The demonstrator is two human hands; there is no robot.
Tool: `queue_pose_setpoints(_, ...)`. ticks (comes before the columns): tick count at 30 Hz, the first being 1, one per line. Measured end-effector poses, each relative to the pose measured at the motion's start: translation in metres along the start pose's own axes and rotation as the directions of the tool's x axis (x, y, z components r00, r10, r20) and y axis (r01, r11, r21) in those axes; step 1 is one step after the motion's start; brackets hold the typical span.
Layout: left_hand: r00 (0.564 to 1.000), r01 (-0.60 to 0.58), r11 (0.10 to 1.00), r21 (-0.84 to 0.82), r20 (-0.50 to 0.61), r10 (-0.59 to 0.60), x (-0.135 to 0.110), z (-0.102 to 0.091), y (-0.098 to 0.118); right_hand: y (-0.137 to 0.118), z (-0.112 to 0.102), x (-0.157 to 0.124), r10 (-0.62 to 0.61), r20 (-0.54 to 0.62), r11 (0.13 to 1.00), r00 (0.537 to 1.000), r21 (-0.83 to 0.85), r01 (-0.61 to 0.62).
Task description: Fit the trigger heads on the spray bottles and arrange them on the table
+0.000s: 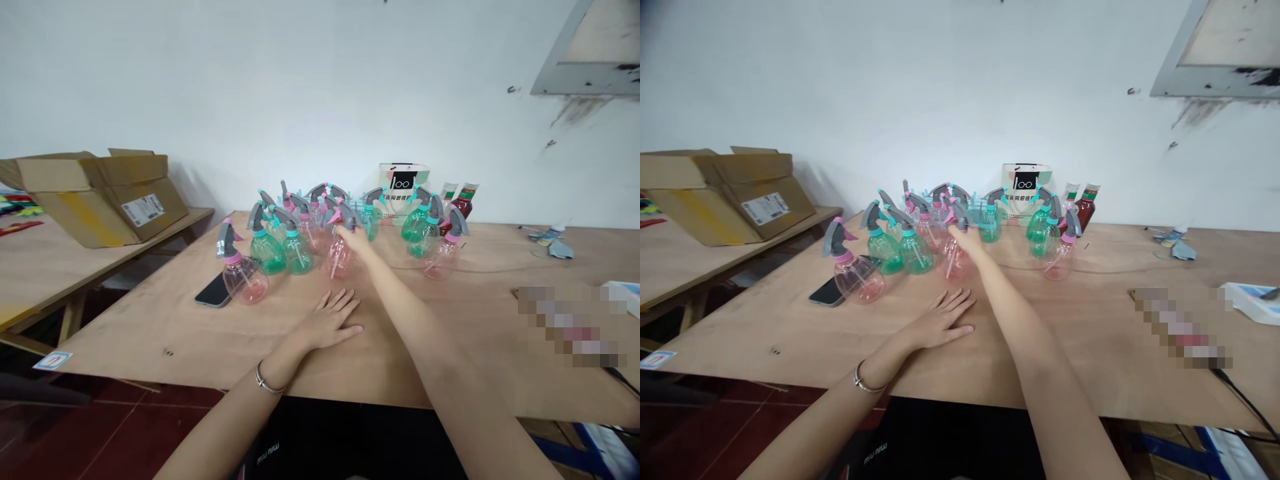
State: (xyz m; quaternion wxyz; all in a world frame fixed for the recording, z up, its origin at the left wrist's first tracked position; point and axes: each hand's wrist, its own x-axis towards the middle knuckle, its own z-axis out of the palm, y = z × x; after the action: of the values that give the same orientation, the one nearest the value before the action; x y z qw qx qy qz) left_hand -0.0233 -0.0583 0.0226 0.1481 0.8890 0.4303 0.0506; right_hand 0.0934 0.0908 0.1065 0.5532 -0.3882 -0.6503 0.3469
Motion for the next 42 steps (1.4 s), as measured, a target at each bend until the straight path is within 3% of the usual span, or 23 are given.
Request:
queue_pose_setpoints(4,1.0,-0.013,1.0,0.004,-0.017,0.013,0.0,0.001,-0.002,-0.034,-0.046,-0.024,0.14,0.12,0.893,0.983,0.414,-0.178)
queue_pose_setpoints(8,0.998,-0.041,0.999,-0.003,-0.047,0.041,0.0,0.003,-0.004,-0.057,-0.079,-0.059,0.265,0.174,0.835,0.948,0.45,-0.316)
queue_pose_setpoints(12,0.999,-0.026,1.0,0.009,-0.034,0.027,0.0,0.002,-0.003,-0.045,-0.095,-0.084,0.375,0.198,0.775,0.906,0.47,-0.423)
queue_pose_setpoints(18,0.999,-0.01,1.0,0.012,-0.034,0.01,0.001,0.003,-0.003,-0.02,-0.095,-0.096,0.478,0.219,0.716,0.851,0.465,-0.521)
queue_pose_setpoints(28,0.998,-0.048,0.998,0.04,-0.043,0.05,0.004,0.011,-0.012,-0.024,-0.088,-0.105,0.37,0.238,0.778,0.898,0.449,-0.44)
queue_pose_setpoints(35,0.996,-0.057,0.998,0.021,-0.067,0.058,0.004,0.013,-0.015,-0.02,-0.089,-0.105,0.428,0.184,0.735,0.885,0.498,-0.459)
queue_pose_setpoints(42,0.998,-0.054,0.998,0.029,-0.043,0.056,0.004,0.013,-0.016,-0.026,-0.085,-0.111,0.311,0.34,0.796,0.887,0.417,-0.439)
